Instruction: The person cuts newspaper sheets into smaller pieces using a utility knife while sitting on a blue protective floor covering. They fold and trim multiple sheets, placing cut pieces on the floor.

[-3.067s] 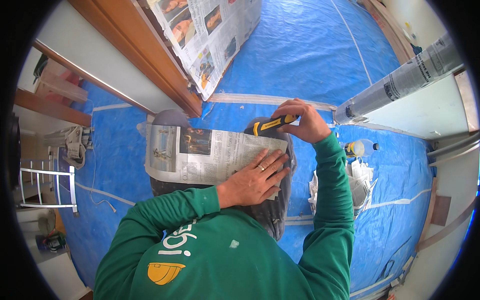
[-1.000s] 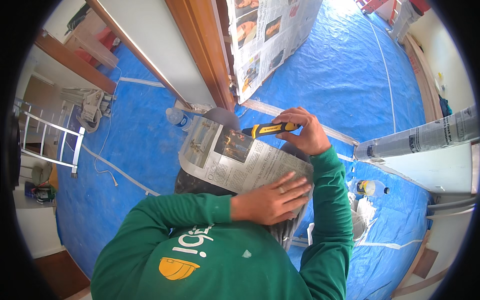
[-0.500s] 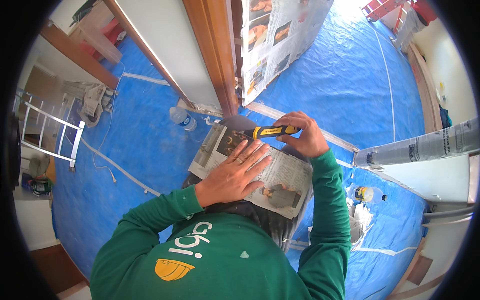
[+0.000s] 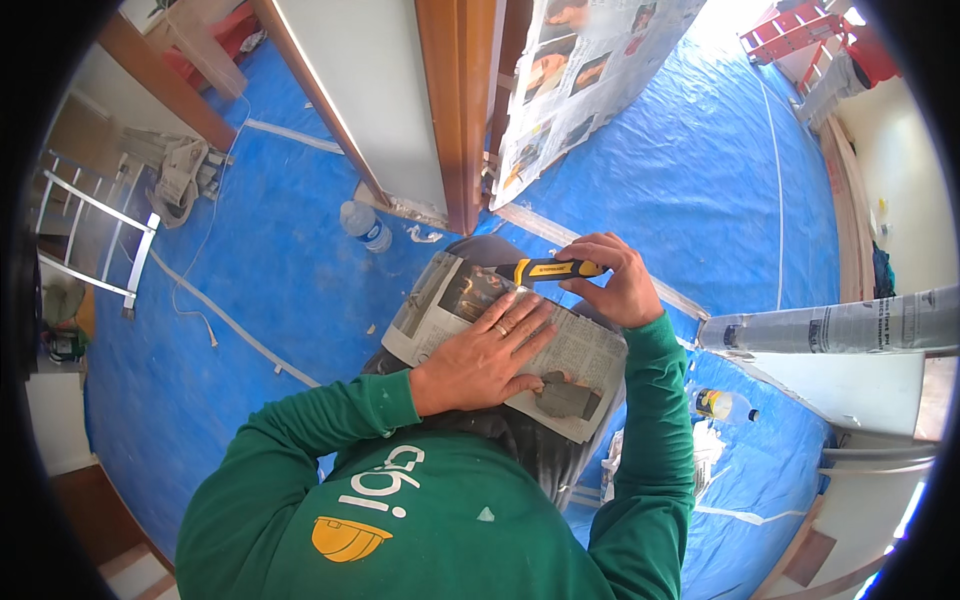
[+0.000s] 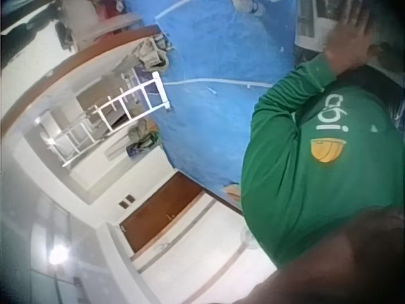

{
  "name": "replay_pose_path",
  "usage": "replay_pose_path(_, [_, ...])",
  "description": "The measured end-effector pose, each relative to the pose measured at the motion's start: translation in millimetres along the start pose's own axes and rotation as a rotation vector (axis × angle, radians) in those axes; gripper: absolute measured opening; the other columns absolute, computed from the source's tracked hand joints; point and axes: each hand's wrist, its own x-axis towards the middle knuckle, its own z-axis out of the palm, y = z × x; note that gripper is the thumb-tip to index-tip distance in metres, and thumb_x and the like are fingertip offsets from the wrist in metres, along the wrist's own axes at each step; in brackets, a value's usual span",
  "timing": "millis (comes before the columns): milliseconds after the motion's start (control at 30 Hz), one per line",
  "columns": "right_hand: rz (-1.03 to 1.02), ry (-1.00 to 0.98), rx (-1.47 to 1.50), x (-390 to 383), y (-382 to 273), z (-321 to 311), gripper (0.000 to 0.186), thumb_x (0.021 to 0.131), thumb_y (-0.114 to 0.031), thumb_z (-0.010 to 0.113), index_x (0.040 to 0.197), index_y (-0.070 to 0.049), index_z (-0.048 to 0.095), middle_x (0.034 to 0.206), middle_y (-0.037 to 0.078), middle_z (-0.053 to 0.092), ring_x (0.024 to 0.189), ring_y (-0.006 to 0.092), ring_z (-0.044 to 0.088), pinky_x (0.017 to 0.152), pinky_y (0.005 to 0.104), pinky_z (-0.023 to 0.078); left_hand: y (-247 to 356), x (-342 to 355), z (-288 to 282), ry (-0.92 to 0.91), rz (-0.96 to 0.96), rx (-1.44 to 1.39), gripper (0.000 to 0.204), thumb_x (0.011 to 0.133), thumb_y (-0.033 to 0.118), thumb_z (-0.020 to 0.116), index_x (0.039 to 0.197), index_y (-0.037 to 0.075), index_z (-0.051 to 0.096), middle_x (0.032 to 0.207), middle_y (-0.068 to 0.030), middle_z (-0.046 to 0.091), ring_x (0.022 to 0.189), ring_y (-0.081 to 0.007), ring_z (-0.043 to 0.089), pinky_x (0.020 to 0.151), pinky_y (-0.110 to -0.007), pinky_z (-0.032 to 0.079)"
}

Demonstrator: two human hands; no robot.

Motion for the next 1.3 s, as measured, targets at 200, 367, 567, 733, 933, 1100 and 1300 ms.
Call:
replay_pose_path(200, [0.009, -0.015, 0.026, 8, -2, -1, 0.044, 0.076, -0.003, 0.095, 0.118, -0.009, 0.084, 0.116, 0.007, 0.079, 0.102, 0.0257, 0.072, 0.092, 0.0394, 0.058, 2, 1, -2, -0.003, -0.013, -0.004, 0.075, 0.113, 0.057, 0.050, 0.159, -0.001, 0.056, 0.173, -0.0255, 0.045, 0.167, -0.0409, 0.033, 0.139, -0.060, 0.017])
replay_pose_path(367, [0.024, -0.045, -0.015, 11, -4, -9, 0.045, 0.075, -0.002, 0.095, 0.118, -0.009, 0.084, 0.116, 0.008, 0.079, 0.103, 0.0264, 0.072, 0.093, 0.0396, 0.058, 4, 2, -13, -0.015, -0.015, -0.064, 0.069, 0.112, 0.051, 0.057, 0.156, -0.002, 0.059, 0.170, -0.0255, 0.048, 0.165, -0.0401, 0.036, 0.138, -0.060, 0.020])
replay_pose_path(567, [0.010, -0.031, -0.005, -8, 10, -12, 0.045, 0.077, 0.000, 0.091, 0.120, -0.008, 0.083, 0.115, 0.010, 0.080, 0.104, 0.0259, 0.072, 0.092, 0.0387, 0.057, -4, -10, -42, 0.322, 0.006, -0.256, 0.044, 0.105, 0.025, 0.073, 0.140, 0.000, 0.072, 0.157, -0.0225, 0.062, 0.154, -0.0396, 0.053, 0.132, -0.058, 0.035])
replay_pose_path(733, [0.134, 0.045, 0.131, -40, 23, -1, 0.045, 0.082, -0.008, 0.092, 0.126, -0.013, 0.083, 0.118, 0.007, 0.080, 0.110, 0.0239, 0.074, 0.100, 0.0399, 0.059, -79, -14, -51, 0.325, -0.324, -0.406, 0.041, 0.104, 0.010, 0.071, 0.143, -0.002, 0.068, 0.154, -0.0233, 0.066, 0.142, -0.0439, 0.061, 0.122, -0.052, 0.044])
replay_pose_path(933, [0.121, 0.022, 0.000, -66, 12, 7, 0.046, 0.090, -0.018, 0.088, 0.134, -0.008, 0.078, 0.117, 0.013, 0.078, 0.109, 0.0328, 0.072, 0.099, 0.0466, 0.056, -113, -5, -53, 0.172, -0.199, -0.460, 0.027, 0.100, 0.007, 0.075, 0.127, 0.001, 0.075, 0.130, -0.0201, 0.074, 0.121, -0.0421, 0.070, 0.106, -0.049, 0.054])
replay_pose_path(1100, [0.214, -0.026, -0.194, -91, -1, -1, 0.043, 0.093, -0.021, 0.081, 0.135, -0.013, 0.076, 0.122, 0.013, 0.078, 0.117, 0.0355, 0.071, 0.107, 0.0482, 0.051, -132, 6, -64, 0.016, -0.172, -0.551, 0.018, 0.097, 0.010, 0.077, 0.113, 0.002, 0.078, 0.106, -0.0153, 0.077, 0.099, -0.0384, 0.074, 0.094, -0.048, 0.057])
replay_pose_path(1300, [0.286, 0.072, -0.189, -119, -30, 7, 0.041, 0.093, -0.021, 0.081, 0.133, -0.010, 0.075, 0.124, 0.013, 0.078, 0.122, 0.0350, 0.070, 0.108, 0.0494, 0.050, -136, 26, -80, -0.160, -0.059, -0.540, 0.014, 0.091, 0.004, 0.076, 0.105, 0.002, 0.080, 0.091, -0.0140, 0.077, 0.087, -0.0367, 0.075, 0.084, -0.048, 0.059])
